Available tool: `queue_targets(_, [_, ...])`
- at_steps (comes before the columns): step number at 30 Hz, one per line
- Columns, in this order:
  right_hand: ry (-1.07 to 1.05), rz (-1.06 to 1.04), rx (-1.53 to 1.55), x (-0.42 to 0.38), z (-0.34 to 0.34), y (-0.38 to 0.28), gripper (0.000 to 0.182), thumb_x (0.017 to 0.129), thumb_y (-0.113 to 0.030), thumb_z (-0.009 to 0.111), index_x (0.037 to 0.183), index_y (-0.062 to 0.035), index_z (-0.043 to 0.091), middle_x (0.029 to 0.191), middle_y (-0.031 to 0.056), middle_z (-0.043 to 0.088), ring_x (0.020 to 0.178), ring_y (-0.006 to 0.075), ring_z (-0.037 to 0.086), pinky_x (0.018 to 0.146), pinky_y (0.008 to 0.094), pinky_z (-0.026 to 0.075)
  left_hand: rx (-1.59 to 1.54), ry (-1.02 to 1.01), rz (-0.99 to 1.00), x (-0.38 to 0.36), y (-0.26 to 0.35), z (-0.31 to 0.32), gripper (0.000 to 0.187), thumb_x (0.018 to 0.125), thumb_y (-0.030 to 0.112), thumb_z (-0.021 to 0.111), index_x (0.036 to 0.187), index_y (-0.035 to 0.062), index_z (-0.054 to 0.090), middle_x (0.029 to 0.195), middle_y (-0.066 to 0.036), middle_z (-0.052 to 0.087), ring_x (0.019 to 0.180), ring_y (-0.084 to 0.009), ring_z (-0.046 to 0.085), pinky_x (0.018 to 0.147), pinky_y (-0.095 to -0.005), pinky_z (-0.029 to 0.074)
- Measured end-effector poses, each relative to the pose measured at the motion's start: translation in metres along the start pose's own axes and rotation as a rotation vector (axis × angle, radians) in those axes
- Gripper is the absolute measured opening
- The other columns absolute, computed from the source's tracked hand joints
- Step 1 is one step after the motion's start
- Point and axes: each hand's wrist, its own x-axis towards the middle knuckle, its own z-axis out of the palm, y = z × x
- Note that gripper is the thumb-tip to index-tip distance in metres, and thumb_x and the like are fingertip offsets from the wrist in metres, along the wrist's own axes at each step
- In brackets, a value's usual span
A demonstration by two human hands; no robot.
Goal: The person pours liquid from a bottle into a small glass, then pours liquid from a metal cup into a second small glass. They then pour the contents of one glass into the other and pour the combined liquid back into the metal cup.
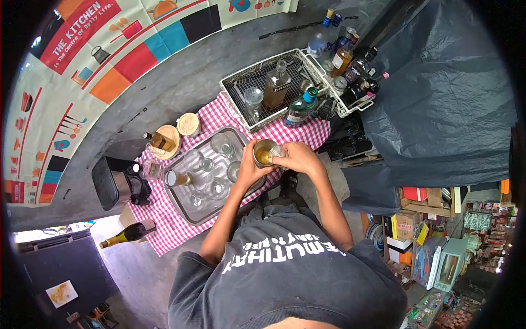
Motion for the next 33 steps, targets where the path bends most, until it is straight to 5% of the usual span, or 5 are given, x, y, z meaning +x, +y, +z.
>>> queue_targets(9, [0.037,-0.052,-0.087,0.016,0.005,0.033,0.048,0.072,-0.043,0.075,0.079,0.0025,0.064,0.065,0.0159,0.065,0.062,0.0279,0.066,0.059,0.0390,0.048,-0.005,-0.007,0.034,0.012,-0.012,0.014,0.091,0.060,0.025,0.083,0.134,-0.0029,0.037,0.125,-0.021,0.051,0.118,-0.0370,0.052,0.099,-0.0432,0.043])
queue_targets(12, [0.037,-0.022,0.181,0.018,0.003,0.049,0.053,0.069,-0.045,0.075,0.090,0.0024,0.065,0.076,0.0206,0.065,0.071,0.0340,0.065,0.063,0.0415,0.049,0.047,0.007,0.035,0.018,-0.012,0.015,0.092,0.062,0.028,0.084,0.135,-0.0010,0.037,0.126,-0.021,0.053,0.117,-0.0358,0.055,0.098,-0.0423,0.045])
queue_targets(13, [0.082,-0.067,0.185,0.015,-0.001,0.051,0.042,0.076,-0.034,0.078,0.094,0.0014,0.063,0.069,0.0099,0.064,0.061,0.0169,0.060,0.056,0.0327,0.045,0.053,0.020,0.013,0.020,-0.009,0.016,0.091,0.061,0.022,0.083,0.136,-0.0021,0.036,0.127,-0.021,0.051,0.118,-0.0375,0.053,0.099,-0.0429,0.043])
queue_targets(17, [0.131,-0.047,0.308,0.012,-0.009,0.066,0.049,0.072,-0.032,0.083,0.102,-0.0007,0.059,0.070,0.0034,0.057,0.065,0.0137,0.056,0.060,0.0310,0.045,0.033,-0.023,-0.037,0.035,-0.004,0.012,0.091,0.060,0.014,0.082,0.137,-0.0026,0.036,0.129,-0.022,0.050,0.120,-0.0393,0.049,0.102,-0.0435,0.041])
queue_targets(33, [0.346,0.011,0.556,0.017,0.013,0.093,0.060,0.070,-0.024,0.085,0.119,-0.0040,0.055,0.100,0.0131,0.066,0.094,0.0215,0.065,0.085,0.0360,0.051,0.341,-0.126,-0.001,0.073,-0.032,0.025,0.090,0.053,0.008,0.083,0.129,-0.0052,0.037,0.123,-0.023,0.047,0.116,-0.0429,0.046,0.099,-0.0445,0.040])
